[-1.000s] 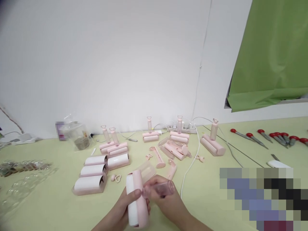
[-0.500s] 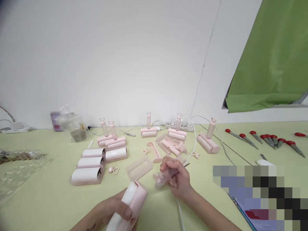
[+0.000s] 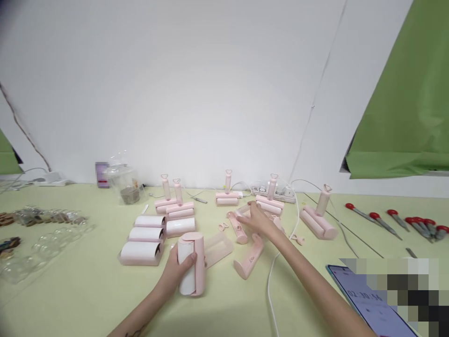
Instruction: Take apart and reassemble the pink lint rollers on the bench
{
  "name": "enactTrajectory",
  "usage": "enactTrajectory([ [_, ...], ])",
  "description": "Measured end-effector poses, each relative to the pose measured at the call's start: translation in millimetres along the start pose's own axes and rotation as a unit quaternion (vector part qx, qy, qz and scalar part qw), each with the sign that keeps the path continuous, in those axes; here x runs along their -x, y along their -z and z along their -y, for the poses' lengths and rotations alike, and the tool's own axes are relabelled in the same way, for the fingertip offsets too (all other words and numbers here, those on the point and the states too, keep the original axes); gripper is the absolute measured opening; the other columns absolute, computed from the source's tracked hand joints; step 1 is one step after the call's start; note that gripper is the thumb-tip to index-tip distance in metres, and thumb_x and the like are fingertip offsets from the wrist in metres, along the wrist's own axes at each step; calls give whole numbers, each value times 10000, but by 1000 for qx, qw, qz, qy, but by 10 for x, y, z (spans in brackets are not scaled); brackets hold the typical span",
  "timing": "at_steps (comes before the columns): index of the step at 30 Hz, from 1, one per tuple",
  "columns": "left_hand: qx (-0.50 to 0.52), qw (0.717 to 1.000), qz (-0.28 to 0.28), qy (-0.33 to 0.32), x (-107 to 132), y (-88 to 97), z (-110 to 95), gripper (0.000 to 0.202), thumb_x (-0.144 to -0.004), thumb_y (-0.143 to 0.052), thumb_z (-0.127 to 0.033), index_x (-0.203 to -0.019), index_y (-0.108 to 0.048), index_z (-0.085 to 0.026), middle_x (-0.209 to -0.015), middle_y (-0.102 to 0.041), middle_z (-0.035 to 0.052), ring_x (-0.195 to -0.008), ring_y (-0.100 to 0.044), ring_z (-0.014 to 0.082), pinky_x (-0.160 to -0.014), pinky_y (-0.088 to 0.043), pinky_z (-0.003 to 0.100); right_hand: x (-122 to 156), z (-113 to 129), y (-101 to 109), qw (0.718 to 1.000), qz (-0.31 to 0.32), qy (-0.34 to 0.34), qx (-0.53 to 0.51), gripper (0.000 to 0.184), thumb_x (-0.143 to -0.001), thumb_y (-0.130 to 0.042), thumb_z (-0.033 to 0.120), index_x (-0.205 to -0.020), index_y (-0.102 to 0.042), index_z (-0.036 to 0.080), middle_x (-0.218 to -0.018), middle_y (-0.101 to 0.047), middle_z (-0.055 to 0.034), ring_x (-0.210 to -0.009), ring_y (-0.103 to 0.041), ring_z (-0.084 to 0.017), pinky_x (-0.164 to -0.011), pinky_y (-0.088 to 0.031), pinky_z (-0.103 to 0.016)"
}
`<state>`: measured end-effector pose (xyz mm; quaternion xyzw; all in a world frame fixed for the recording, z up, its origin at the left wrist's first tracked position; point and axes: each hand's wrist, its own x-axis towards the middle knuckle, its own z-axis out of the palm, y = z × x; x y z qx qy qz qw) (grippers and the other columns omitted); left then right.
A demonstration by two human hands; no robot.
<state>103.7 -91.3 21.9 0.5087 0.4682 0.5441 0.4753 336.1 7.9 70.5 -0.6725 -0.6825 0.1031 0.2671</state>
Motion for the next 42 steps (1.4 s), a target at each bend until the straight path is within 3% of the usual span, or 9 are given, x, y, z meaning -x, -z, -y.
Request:
enactTrajectory([
  [3, -92, 991, -65, -76, -28, 23, -96, 309, -618, -597, -285, -896, -517, -176, -872, -629, 65, -833, -581, 238, -727, -455, 331, 229, 186, 103, 996, 31, 41, -74, 362, -839, -276, 370, -1097, -420, 159, -859, -548, -65, -740, -554, -171, -637, -421, -268],
  [6, -170, 969, -116, -138, -48, 42, -184, 238, -632, -561, -227, -860, -500, -192, -787, -607, 18, -731, -575, 191, -669, -453, 288, 540, 417, 178, 941, 194, 107, -257, 418, -879, -249, 447, -1219, -303, 210, -672, -515, 20, -524, -500, -119, -526, -407, -235],
  [9, -224, 951, -133, -167, -57, 59, -197, 226, -640, -558, -226, -854, -487, -206, -765, -591, -2, -683, -567, 166, -634, -443, 263, 812, 605, 124, 871, 320, 105, -357, 387, -858, -318, 522, -1065, -424, 213, -499, -367, 89, -370, -287, -68, -384, -244, -180],
  [12, -257, 939, -138, -180, -49, 68, -171, 236, -639, -554, -219, -859, -469, -211, -747, -577, -12, -659, -557, 153, -617, -436, 251, 962, 720, -7, 856, 353, 97, -365, 364, -844, -368, 519, -812, -496, 180, -468, -314, 90, -389, -237, -57, -382, -181, -181],
  [20, -331, 909, -139, -210, 1, 55, -182, 233, -639, -540, -214, -865, -484, -202, -755, -589, 3, -680, -571, 166, -615, -434, 255, 1021, 727, -68, 898, 307, 73, -307, 332, -825, -422, 504, -744, -503, 192, -472, -337, 77, -409, -327, -70, -379, -224, -180],
  [24, -393, 882, -140, -217, 24, 43, -175, 230, -636, -564, -240, -856, -505, -206, -758, -608, 19, -688, -578, 187, -588, -422, 256, 1025, 709, -111, 890, 326, 64, -312, 361, -826, -384, 546, -733, -435, 200, -494, -342, 84, -377, -317, -56, -376, -221, -180],
  [28, -368, 898, -95, -223, 28, 37, -163, 184, -656, -584, -287, -799, -492, -217, -702, -594, 7, -642, -570, 180, -559, -409, 251, 1058, 742, -198, 873, 297, 102, -373, 369, -838, -365, 543, -738, -414, 192, -516, -305, 85, -437, -233, -62, -404, -193, -182],
  [33, -331, 914, -118, -203, -1, -3, -202, 206, -654, -597, -306, -780, -454, -228, -683, -592, -3, -602, -580, 182, -535, -403, 253, 1120, 749, -283, 883, 244, 59, -397, 390, -820, -362, 578, -739, -427, 203, -502, -313, 83, -405, -233, -64, -383, -184, -189],
  [42, -355, 897, -148, -216, -87, -70, -230, 282, -625, -614, -303, -737, -364, -238, -627, -550, -38, -557, -570, 166, -505, -385, 235, 1164, 769, -311, 874, 206, 29, -439, 395, -818, -365, 585, -701, -368, 208, -498, -317, 91, -390, -210, -53, -374, -163, -179],
])
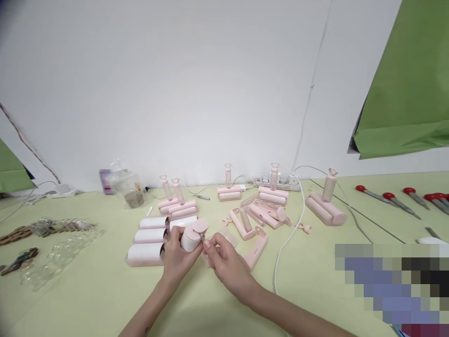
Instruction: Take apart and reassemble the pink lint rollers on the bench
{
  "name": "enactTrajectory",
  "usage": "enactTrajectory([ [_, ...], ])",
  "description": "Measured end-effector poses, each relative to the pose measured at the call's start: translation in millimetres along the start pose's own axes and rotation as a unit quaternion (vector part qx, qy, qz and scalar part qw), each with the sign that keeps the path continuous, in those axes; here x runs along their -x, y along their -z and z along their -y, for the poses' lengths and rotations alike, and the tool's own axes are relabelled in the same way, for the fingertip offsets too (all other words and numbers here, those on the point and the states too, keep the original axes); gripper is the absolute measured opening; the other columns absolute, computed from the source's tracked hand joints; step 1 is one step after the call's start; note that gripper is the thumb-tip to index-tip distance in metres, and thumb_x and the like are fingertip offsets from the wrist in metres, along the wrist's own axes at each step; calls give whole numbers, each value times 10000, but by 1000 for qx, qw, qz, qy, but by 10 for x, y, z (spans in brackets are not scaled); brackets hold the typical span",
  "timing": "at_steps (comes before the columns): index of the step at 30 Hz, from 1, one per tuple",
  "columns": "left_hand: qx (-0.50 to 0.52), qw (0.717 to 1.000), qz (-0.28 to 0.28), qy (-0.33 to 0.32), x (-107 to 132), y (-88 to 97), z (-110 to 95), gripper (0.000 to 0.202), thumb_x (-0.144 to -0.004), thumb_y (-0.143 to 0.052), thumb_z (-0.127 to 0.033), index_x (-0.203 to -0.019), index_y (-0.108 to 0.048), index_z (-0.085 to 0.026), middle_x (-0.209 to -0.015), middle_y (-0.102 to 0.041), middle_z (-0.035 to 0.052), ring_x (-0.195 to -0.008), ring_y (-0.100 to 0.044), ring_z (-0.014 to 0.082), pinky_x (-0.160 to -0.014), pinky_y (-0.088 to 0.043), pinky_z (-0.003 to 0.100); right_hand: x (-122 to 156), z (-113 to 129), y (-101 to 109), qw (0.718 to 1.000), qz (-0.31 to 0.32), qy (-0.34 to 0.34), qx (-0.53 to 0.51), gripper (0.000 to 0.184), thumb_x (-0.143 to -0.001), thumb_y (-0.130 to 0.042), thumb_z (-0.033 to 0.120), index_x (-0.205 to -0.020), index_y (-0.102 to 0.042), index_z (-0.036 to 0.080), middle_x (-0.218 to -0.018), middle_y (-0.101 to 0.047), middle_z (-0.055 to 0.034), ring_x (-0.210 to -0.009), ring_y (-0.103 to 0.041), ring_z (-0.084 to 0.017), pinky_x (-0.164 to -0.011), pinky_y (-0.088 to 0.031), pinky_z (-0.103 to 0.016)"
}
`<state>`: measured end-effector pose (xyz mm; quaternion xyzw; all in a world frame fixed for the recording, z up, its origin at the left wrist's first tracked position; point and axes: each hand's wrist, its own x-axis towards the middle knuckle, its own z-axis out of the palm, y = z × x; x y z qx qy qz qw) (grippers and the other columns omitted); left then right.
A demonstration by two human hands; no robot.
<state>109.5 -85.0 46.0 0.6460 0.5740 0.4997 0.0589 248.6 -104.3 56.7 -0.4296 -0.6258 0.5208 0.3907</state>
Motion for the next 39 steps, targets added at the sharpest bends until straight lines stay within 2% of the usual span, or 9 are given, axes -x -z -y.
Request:
enactTrajectory([
  [5, 14, 999, -23, 35, -65, -7, -65, 303, -631, -613, -351, -710, -344, -238, -611, -521, -49, -553, -564, 164, -501, -369, 233, -23, 55, 30, 999, 11, 7, -44, 363, -841, -340, 558, -716, -342, 217, -487, -286, 104, -380, -161, -54, -369, -145, -182],
  [9, 102, 993, -8, 64, -106, 60, -170, 289, -641, -616, -368, -759, -394, -225, -669, -555, -29, -607, -567, 164, -544, -398, 240, 23, 243, 281, 995, 15, 51, 86, 326, -823, -410, 525, -738, -420, 210, -481, -289, 92, -410, -248, -74, -410, -203, -199],
  [13, 201, 956, 210, 27, -22, 103, -289, 224, -686, -591, -318, -850, -497, -199, -736, -599, -8, -658, -563, 153, -563, -411, 220, 112, 349, 524, 964, -23, 110, 241, 435, -707, -612, 477, -1059, -467, 266, -592, -446, 56, -527, -415, -120, -506, -303, -225],
  [16, 217, 931, 292, -2, 100, 63, -316, 200, -677, -603, -267, -840, -515, -191, -787, -599, 3, -699, -554, 155, -581, -405, 214, 142, 236, 577, 956, 32, 116, 267, 310, -697, -632, 450, -919, -564, 243, -725, -548, 10, -626, -474, -142, -532, -321, -229],
  [23, 167, 970, 166, 70, 137, 34, -120, 234, -700, -579, -308, -754, -367, -224, -621, -503, -53, -574, -512, 136, -548, -388, 229, 182, -246, 497, 969, -15, 47, 241, 282, -816, -463, 454, -694, -422, 203, -599, -405, 42, -547, -397, -113, -498, -285, -212],
  [28, 80, 986, 122, 81, -12, 129, -48, 350, -642, -625, -379, -852, -390, -228, -665, -581, -35, -637, -580, 188, -572, -409, 264, 220, -342, 494, 930, 1, 25, 367, 316, -724, -546, 532, -757, -504, 221, -576, -481, 25, -563, -470, -160, -496, -253, -224],
  [31, -18, 992, 110, 58, -27, 128, -12, 408, -646, -612, -363, -953, -384, -221, -779, -621, -2, -682, -607, 214, -550, -406, 269, 241, -282, 530, 915, -18, 3, 403, 390, -669, -593, 546, -892, -508, 237, -544, -488, 35, -538, -476, -174, -492, -256, -224],
  [35, -120, 982, 143, -13, 31, 82, 44, 297, -719, -537, -315, -988, -439, -236, -921, -637, 5, -783, -623, 216, -586, -419, 272, 268, -190, 502, 952, -7, 23, 306, 274, -883, -299, 441, -832, -466, 229, -580, -463, 37, -539, -450, -140, -506, -300, -219],
  [39, -127, 978, 146, -78, 95, 27, 69, 308, -747, -524, -365, -1020, -471, -232, -982, -641, 17, -856, -619, 216, -645, -437, 283, 280, -195, 415, 965, 8, 53, 257, 294, -897, -296, 387, -791, -512, 217, -669, -520, 12, -634, -494, -147, -575, -350, -226],
])
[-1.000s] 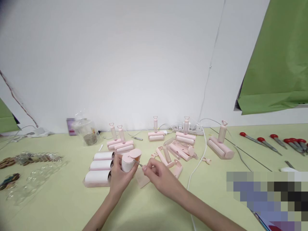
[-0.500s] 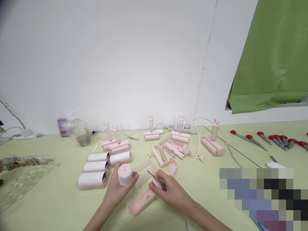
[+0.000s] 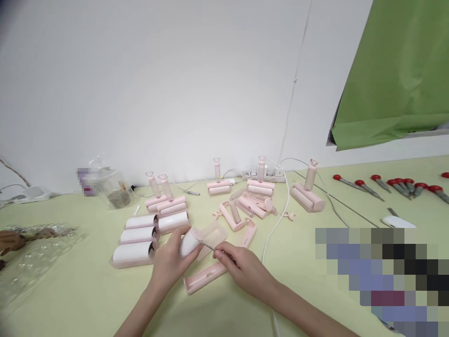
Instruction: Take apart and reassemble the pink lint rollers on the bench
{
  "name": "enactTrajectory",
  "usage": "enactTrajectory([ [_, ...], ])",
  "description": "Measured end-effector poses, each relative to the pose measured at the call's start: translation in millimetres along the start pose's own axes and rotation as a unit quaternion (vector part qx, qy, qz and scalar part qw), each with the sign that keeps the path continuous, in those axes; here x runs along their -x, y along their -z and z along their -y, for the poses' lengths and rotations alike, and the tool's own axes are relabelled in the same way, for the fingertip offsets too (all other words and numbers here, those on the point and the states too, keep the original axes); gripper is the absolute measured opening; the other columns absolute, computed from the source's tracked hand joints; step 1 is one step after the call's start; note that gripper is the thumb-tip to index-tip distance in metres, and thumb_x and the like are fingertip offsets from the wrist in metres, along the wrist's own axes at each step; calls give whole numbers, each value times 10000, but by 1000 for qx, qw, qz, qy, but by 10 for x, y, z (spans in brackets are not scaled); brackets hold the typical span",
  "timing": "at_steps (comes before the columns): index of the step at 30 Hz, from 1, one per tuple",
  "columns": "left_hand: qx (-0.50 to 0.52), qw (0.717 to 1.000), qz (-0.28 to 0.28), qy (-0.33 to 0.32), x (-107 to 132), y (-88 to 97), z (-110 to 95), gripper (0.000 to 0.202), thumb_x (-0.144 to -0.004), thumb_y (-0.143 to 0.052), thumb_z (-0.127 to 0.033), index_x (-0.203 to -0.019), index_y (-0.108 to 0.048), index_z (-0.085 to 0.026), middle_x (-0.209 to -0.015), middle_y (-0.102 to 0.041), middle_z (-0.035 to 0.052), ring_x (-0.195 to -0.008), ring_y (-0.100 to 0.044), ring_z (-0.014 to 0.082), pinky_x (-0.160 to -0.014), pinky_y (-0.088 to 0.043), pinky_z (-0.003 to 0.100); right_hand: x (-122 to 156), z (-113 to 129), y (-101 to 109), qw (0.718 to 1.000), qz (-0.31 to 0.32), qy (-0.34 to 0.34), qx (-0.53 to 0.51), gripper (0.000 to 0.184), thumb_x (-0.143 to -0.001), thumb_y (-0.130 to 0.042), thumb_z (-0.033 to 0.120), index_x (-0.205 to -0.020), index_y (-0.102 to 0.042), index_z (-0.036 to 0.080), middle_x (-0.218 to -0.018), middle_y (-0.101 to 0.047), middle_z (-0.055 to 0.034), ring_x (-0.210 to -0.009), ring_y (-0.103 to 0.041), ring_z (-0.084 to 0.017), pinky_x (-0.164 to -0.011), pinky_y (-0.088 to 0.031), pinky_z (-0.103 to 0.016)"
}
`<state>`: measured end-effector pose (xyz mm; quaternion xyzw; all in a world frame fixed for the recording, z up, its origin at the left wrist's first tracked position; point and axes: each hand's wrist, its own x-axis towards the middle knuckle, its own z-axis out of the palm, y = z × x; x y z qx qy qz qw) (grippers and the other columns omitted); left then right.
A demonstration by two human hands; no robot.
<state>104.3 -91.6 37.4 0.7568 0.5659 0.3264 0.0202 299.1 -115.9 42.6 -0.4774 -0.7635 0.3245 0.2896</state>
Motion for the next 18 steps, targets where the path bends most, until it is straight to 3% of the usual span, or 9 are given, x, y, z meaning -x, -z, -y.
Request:
enactTrajectory([
  [7, -5, 1000, -7, -22, 32, -41, 5, 307, -751, -531, -369, -1027, -493, -238, -981, -643, 9, -839, -626, 203, -637, -441, 275, -10, -20, -50, 1000, -1, -7, -7, 321, -899, -295, 354, -730, -523, 205, -643, -516, 12, -622, -489, -149, -570, -350, -232],
  [12, -72, 997, -2, -29, 30, -37, 13, 305, -777, -508, -381, -1052, -488, -251, -992, -637, 10, -822, -627, 212, -616, -425, 276, -44, -81, -39, 999, -38, -32, -18, 317, -888, -299, 362, -746, -531, 199, -641, -519, 5, -610, -489, -157, -566, -363, -247],
  [18, -120, 992, 29, -24, -84, -24, -17, 328, -792, -489, -383, -1084, -477, -235, -967, -627, 23, -735, -633, 229, -524, -403, 282, -143, -144, 193, 993, -96, -49, -44, 331, -852, -334, 456, -776, -532, 201, -613, -493, 11, -553, -488, -152, -536, -394, -257],
])
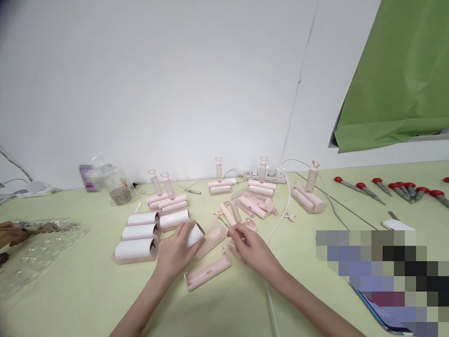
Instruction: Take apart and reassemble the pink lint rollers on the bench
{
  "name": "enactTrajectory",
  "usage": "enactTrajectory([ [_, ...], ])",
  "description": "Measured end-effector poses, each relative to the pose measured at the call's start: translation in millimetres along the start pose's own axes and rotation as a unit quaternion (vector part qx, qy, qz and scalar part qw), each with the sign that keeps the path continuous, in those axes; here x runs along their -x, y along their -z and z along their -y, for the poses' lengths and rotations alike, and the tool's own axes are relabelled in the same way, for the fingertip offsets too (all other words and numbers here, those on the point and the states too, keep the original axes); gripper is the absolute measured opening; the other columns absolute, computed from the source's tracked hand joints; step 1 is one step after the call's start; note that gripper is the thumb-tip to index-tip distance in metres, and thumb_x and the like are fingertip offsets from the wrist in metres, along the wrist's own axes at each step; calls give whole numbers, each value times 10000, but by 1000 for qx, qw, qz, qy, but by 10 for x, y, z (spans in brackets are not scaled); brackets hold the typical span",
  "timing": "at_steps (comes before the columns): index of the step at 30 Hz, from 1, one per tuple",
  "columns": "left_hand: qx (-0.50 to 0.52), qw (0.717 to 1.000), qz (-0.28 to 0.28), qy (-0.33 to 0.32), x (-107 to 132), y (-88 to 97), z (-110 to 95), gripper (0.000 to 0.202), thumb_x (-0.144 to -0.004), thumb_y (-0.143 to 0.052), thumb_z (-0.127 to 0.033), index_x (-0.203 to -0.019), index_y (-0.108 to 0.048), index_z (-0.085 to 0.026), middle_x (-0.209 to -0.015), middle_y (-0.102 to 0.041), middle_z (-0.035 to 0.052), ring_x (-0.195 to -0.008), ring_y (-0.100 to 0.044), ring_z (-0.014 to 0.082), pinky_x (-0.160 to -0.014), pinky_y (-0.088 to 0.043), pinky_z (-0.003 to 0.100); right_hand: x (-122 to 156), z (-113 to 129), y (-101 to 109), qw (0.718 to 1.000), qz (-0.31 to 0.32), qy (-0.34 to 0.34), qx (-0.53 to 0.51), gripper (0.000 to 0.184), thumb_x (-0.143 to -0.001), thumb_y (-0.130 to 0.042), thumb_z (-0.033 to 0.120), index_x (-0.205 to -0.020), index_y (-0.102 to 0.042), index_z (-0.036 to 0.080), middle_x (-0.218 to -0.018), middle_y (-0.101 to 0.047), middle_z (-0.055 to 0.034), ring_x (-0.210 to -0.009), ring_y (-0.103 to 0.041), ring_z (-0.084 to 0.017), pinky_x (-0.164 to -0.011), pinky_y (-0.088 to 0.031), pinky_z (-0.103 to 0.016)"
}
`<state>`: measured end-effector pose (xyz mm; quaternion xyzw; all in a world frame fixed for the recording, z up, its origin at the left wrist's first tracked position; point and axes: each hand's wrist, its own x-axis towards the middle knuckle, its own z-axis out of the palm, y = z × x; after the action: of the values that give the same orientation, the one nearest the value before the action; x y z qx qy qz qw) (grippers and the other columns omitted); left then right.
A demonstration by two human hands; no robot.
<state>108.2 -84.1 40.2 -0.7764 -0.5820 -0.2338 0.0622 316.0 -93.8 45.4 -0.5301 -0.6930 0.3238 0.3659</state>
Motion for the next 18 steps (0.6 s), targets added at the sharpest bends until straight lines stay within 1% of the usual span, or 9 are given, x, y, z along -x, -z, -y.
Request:
enactTrajectory([
  [2, 32, 999, -11, 10, -61, 55, -9, 342, -789, -497, -376, -1093, -455, -227, -988, -617, 29, -800, -624, 235, -553, -416, 282, -77, 94, 151, 999, -31, 36, -4, 340, -835, -374, 483, -774, -553, 200, -680, -514, -8, -640, -518, -166, -578, -410, -266],
  [4, 103, 994, -30, 26, -133, 124, -31, 397, -770, -530, -377, -1118, -415, -225, -1028, -599, 34, -884, -600, 228, -618, -432, 278, -163, 251, 313, 994, -73, 82, -14, 311, -824, -423, 476, -770, -561, 203, -743, -529, -17, -720, -520, -170, -617, -412, -263],
  [7, 225, 974, -36, 16, -256, 195, -106, 419, -735, -588, -354, -1095, -410, -235, -1038, -567, 24, -937, -564, 198, -723, -429, 274, -292, 526, 474, 979, -138, 127, -84, 245, -829, -461, 436, -760, -515, 207, -648, -493, 19, -629, -496, -132, -570, -405, -234],
  [9, 282, 959, -34, -13, -329, 198, -176, 368, -725, -606, -333, -1038, -437, -238, -1003, -552, 12, -928, -548, 184, -760, -415, 277, -369, 663, 473, 967, -165, 150, -126, 232, -821, -488, 415, -730, -487, 202, -588, -468, 35, -579, -492, -119, -549, -411, -226],
  [11, 325, 944, -44, -33, -384, 171, -241, 355, -717, -622, -323, -1011, -444, -234, -971, -539, 6, -913, -537, 177, -771, -408, 279, -434, 726, 391, 967, -147, 160, -136, 217, -819, -493, 400, -744, -497, 197, -596, -503, 27, -592, -522, -128, -571, -433, -243],
  [12, 343, 937, -50, -38, -404, 150, -266, 362, -714, -628, -318, -1012, -442, -232, -966, -533, 6, -912, -532, 175, -773, -407, 279, -462, 730, 334, 972, -118, 162, -120, 208, -817, -494, 390, -753, -517, 193, -619, -529, 16, -614, -538, -138, -592, -441, -259],
  [14, 371, 926, -55, -45, -429, 104, -286, 375, -711, -635, -304, -1022, -439, -230, -973, -524, 8, -921, -523, 176, -785, -404, 282, -507, 698, 223, 984, -54, 167, -44, 198, -800, -509, 367, -729, -574, 193, -698, -572, -13, -714, -555, -172, -669, -444, -306],
  [16, 386, 920, -42, -53, -441, 59, -266, 389, -703, -644, -291, -1025, -436, -229, -987, -521, 10, -930, -519, 180, -796, -403, 290, -535, 646, 156, 984, -22, 168, 61, 232, -774, -527, 368, -640, -620, 204, -862, -592, -48, -894, -521, -225, -781, -410, -370],
  [18, 392, 918, -17, -63, -444, 17, -217, 402, -691, -656, -283, -1021, -433, -224, -999, -518, 12, -941, -517, 186, -809, -401, 299, -545, 600, 144, 979, -8, 156, 129, 274, -767, -520, 391, -594, -643, 218, -1077, -550, -55, -1080, -411, -274, -876, -346, -428],
])
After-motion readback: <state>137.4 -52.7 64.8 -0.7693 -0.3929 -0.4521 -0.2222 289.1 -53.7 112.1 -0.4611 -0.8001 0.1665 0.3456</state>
